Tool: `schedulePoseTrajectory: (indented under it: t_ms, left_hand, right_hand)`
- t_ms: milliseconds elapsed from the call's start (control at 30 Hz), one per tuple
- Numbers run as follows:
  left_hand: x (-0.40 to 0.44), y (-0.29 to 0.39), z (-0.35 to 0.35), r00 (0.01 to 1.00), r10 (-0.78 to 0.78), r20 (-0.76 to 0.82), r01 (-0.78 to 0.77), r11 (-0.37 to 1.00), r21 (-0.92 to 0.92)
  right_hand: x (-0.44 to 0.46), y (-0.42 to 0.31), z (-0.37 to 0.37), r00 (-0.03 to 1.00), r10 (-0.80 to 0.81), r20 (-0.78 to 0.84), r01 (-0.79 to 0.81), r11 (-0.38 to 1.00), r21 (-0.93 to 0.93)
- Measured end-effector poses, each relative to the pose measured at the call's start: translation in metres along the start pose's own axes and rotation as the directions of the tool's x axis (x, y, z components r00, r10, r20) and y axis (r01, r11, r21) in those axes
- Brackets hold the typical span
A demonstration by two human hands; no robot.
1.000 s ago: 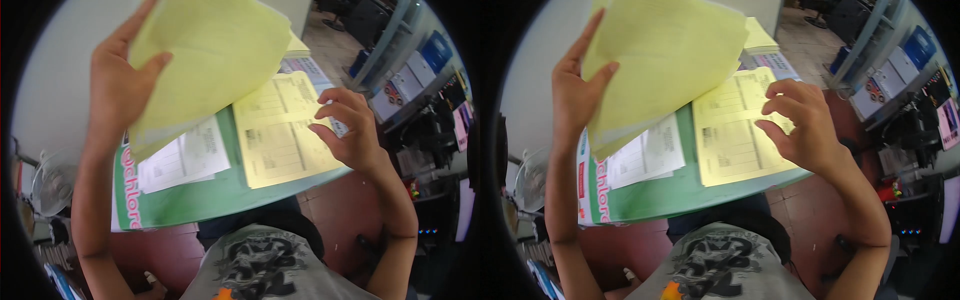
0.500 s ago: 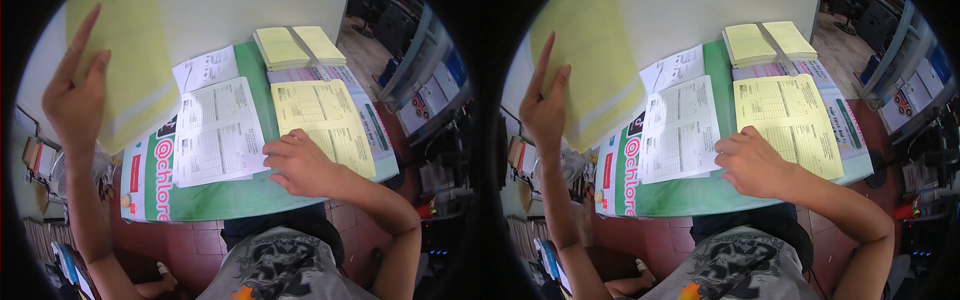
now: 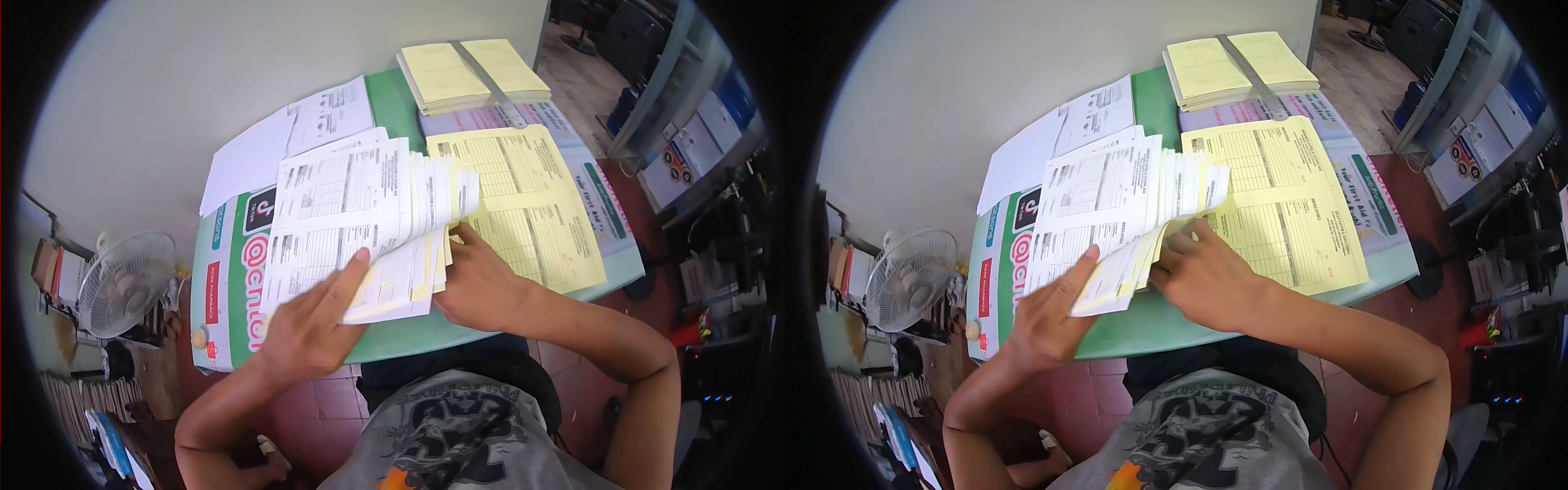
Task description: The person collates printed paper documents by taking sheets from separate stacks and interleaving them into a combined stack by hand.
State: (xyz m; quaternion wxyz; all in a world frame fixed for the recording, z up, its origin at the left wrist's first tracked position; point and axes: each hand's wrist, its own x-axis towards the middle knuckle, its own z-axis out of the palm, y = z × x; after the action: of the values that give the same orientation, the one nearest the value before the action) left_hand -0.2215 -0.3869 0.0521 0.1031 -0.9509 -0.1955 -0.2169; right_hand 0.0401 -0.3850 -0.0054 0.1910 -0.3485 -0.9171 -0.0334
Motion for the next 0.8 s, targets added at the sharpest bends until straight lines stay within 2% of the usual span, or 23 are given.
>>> schedulePoseTrajectory:
  t_ms: [33,167,267,433,567,667,733,800]
  left_hand:
    - [-0.002,0.007,0.001,0.999,-0.016,0.040,0.016,1.000,0.005]
    - [-0.011,0.019,0.017,0.996,-0.086,0.026,0.089,0.990,-0.109]
    - [-0.014,0.020,0.019,0.996,-0.087,0.014,0.088,0.989,-0.118]
    - [-0.011,0.022,0.015,0.984,-0.173,0.050,0.180,0.969,-0.171]
    - [-0.014,0.032,0.020,0.975,-0.201,0.089,0.216,0.952,-0.218]
    - [-0.021,0.034,0.035,0.983,-0.176,-0.051,0.163,0.969,-0.188]
    - [-0.023,0.032,0.036,0.981,-0.192,-0.033,0.182,0.963,-0.201]
    - [-0.025,0.028,0.034,0.982,-0.187,-0.016,0.180,0.962,-0.204]
  right_hand:
    - [0.000,0.000,-0.002,1.000,-0.006,-0.001,0.006,1.000,0.004]
    - [0.000,0.001,0.004,1.000,-0.006,-0.020,0.006,1.000,-0.006]
    - [0.003,0.000,0.000,1.000,-0.012,-0.015,0.012,1.000,-0.012]
    - [0.006,0.000,0.001,0.999,-0.019,-0.040,0.019,1.000,-0.001]
    - [0.007,0.000,-0.001,0.996,-0.071,-0.052,0.066,0.994,-0.082]
    - [0.007,0.000,-0.001,0.996,-0.062,-0.064,0.060,0.997,-0.040]
    - [0.009,0.000,-0.002,0.998,-0.051,-0.035,0.051,0.999,0.005]
    - [0.010,0.000,0.000,0.988,-0.071,-0.138,0.066,0.997,-0.041]
